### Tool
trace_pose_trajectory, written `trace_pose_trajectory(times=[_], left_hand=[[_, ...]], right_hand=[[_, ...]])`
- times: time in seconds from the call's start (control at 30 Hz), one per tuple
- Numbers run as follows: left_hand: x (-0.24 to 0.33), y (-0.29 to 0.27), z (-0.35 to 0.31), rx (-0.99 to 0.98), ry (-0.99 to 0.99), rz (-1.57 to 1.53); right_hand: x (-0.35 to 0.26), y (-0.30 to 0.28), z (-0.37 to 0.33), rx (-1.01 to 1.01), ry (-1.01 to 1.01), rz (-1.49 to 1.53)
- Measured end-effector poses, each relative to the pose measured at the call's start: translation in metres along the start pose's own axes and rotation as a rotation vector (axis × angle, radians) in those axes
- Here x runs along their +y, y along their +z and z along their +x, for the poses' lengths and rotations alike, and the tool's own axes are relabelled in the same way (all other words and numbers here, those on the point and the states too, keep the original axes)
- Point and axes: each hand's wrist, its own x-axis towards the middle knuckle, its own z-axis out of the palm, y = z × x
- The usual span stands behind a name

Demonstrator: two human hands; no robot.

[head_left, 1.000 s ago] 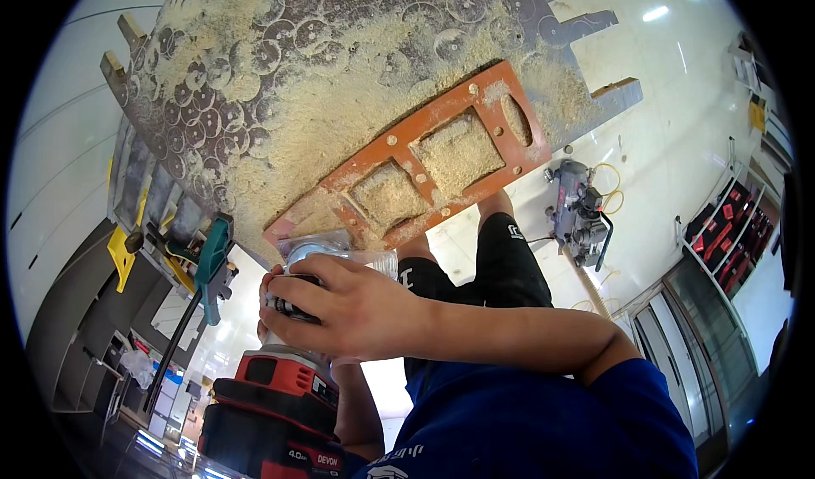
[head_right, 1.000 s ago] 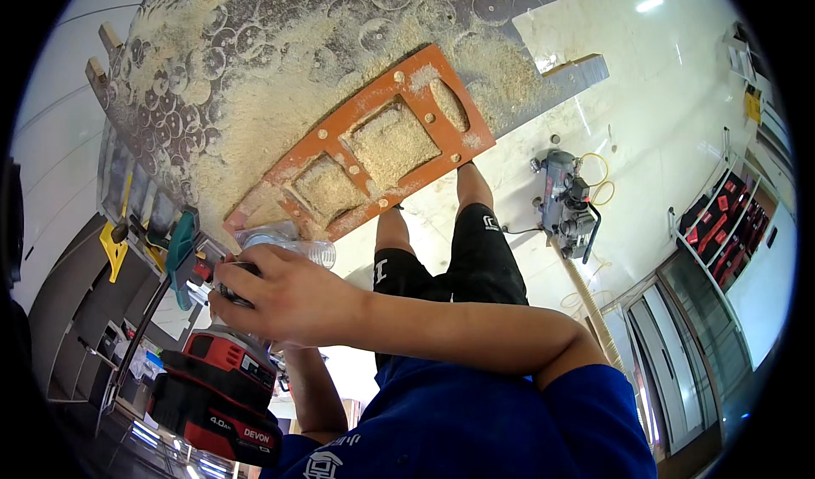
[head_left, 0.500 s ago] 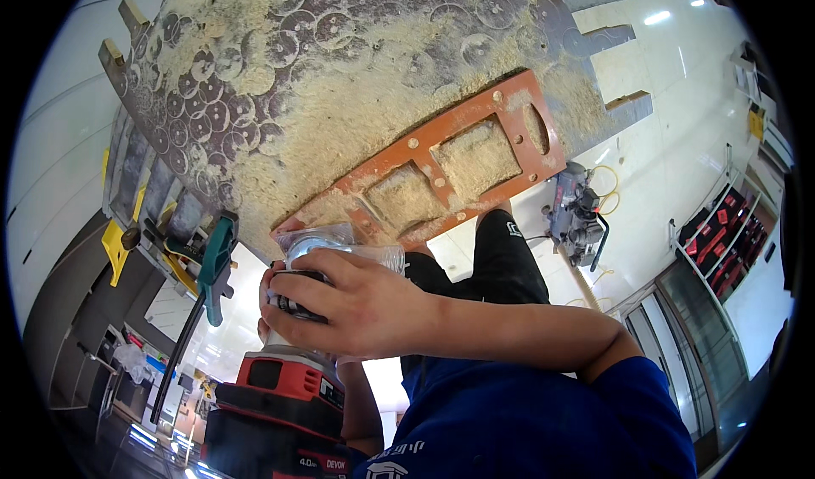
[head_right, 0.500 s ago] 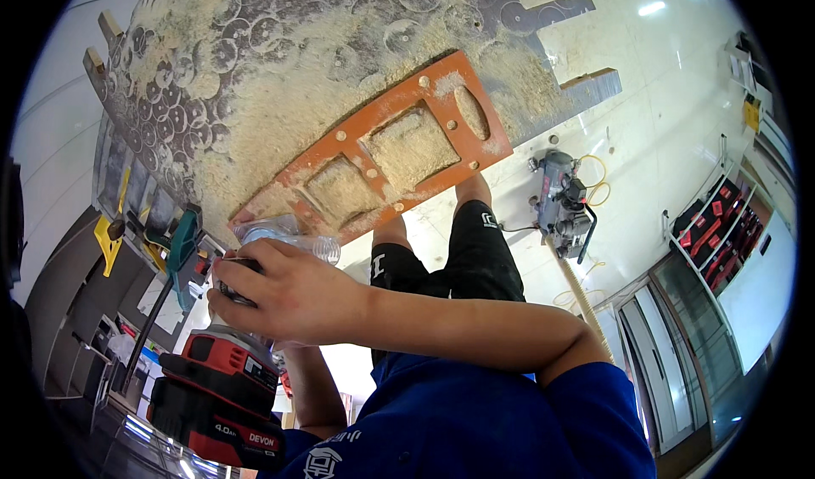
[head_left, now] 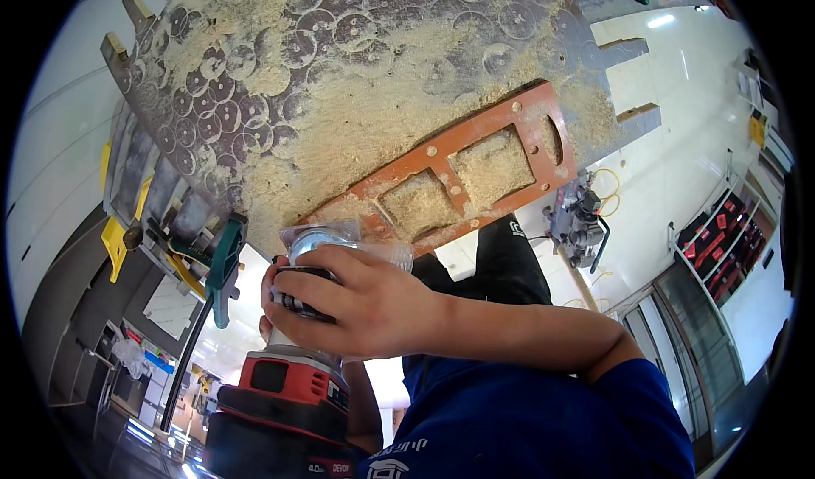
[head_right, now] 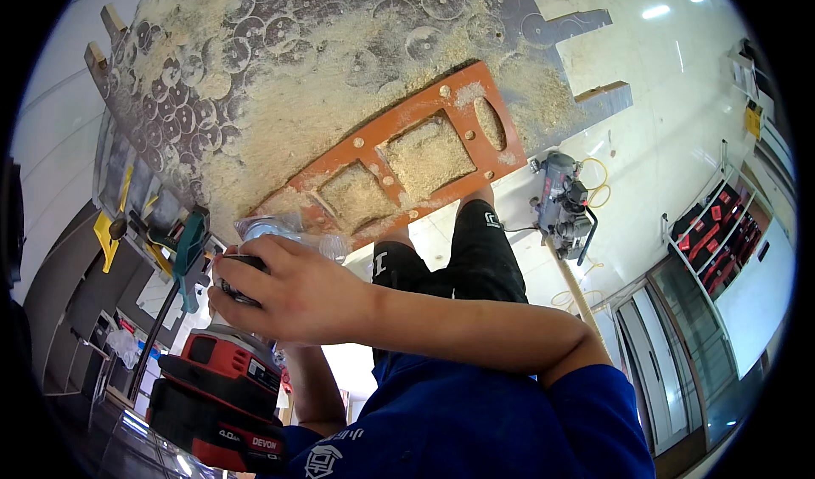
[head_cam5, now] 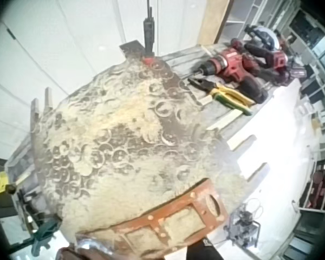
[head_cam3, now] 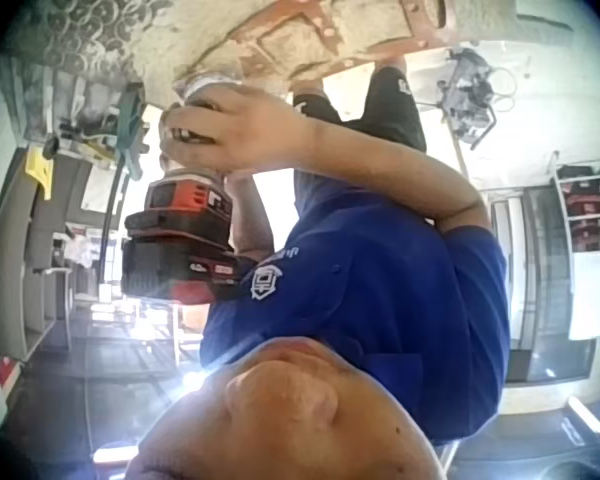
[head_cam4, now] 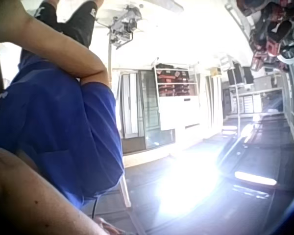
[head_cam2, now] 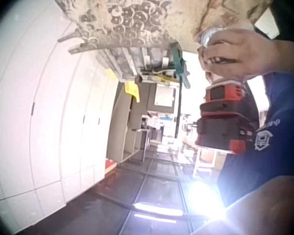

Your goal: The person uses a cordless router to hollow out a rectangular recess in a wooden board clamped to a workbench. They repeatedly guide the tool along the marked area, removing material and creating wood shavings.

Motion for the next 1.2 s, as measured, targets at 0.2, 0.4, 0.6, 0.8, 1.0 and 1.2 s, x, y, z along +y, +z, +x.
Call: trace_pose_trajectory(times=[0.2,0.4,0.6,0.8,1.0,1.2], left_hand=[[0.0,0.0,0.002,0.001,-0.003,0.0],[0.001,-0.001,0.004,-0.008,0.003,0.004],[0.002,-0.002,0.007,-0.015,0.013,0.005],[0.002,-0.001,0.009,-0.016,0.017,0.0],[0.003,-0.002,0.012,-0.018,0.013,0.002],[0.003,-0.004,0.014,-0.016,0.012,0.003]], right_hand=[[0.002,0.002,0.004,-0.001,-0.002,0.021],[0.002,0.0,0.009,0.003,0.007,0.031],[0.003,0.001,0.011,0.009,0.0,0.032],[0.005,0.001,0.013,0.009,-0.008,0.038],[0.008,0.003,0.018,0.01,-0.003,0.028],[0.008,0.002,0.022,-0.03,0.006,0.042]])
